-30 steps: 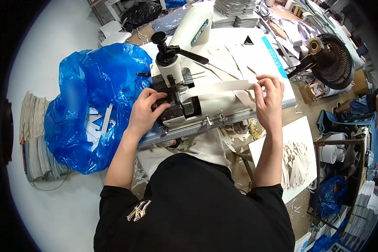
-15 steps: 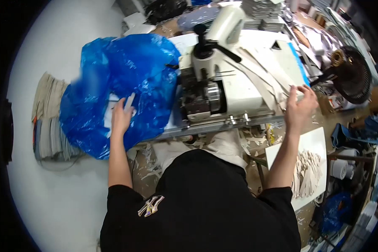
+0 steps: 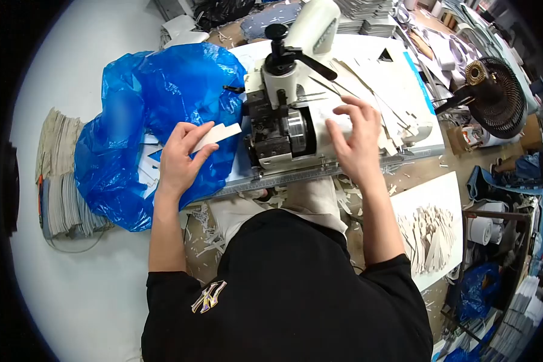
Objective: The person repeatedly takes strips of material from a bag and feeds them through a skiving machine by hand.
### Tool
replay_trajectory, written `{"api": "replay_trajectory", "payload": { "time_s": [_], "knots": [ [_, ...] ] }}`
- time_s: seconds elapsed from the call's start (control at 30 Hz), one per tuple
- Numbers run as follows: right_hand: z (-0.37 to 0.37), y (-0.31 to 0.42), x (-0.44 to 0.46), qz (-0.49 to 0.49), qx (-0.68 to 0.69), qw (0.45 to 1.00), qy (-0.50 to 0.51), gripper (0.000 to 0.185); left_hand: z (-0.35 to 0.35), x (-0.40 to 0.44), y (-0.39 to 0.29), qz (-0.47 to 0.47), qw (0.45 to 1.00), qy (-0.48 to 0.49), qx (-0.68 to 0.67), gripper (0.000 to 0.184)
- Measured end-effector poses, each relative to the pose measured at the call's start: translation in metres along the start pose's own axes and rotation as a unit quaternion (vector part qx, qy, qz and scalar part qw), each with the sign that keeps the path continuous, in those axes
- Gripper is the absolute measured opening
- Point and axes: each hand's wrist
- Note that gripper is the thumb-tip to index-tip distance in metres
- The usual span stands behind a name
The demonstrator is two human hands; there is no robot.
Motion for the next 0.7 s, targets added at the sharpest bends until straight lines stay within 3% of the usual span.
{"api": "replay_trajectory", "payload": {
  "time_s": [0.1, 0.47, 0.7],
  "knots": [
    [-0.014, 0.009, 0.000, 0.012, 0.004, 1.000, 0.019, 0.020, -0.029, 0.015, -0.010, -0.051, 0.996, 0.074, 0.014, 0.037],
    [-0.044, 0.019, 0.009, 0.052, 0.034, 0.996, 0.066, 0.019, -0.087, 0.044, -0.012, -0.084, 0.991, 0.103, 0.017, 0.035],
    [0.008, -0.025, 0.008, -0.051, 0.012, 0.999, -0.010, 0.012, -0.093, 0.041, -0.007, -0.068, 0.995, 0.071, -0.024, 0.032]
  ]
}}
Point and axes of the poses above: each hand's wrist, its own x-axis towards the middle knuckle, its own z-axis out of the back of the hand, y = z × x, and after that the axes turned 14 degrees about -x, right-handed
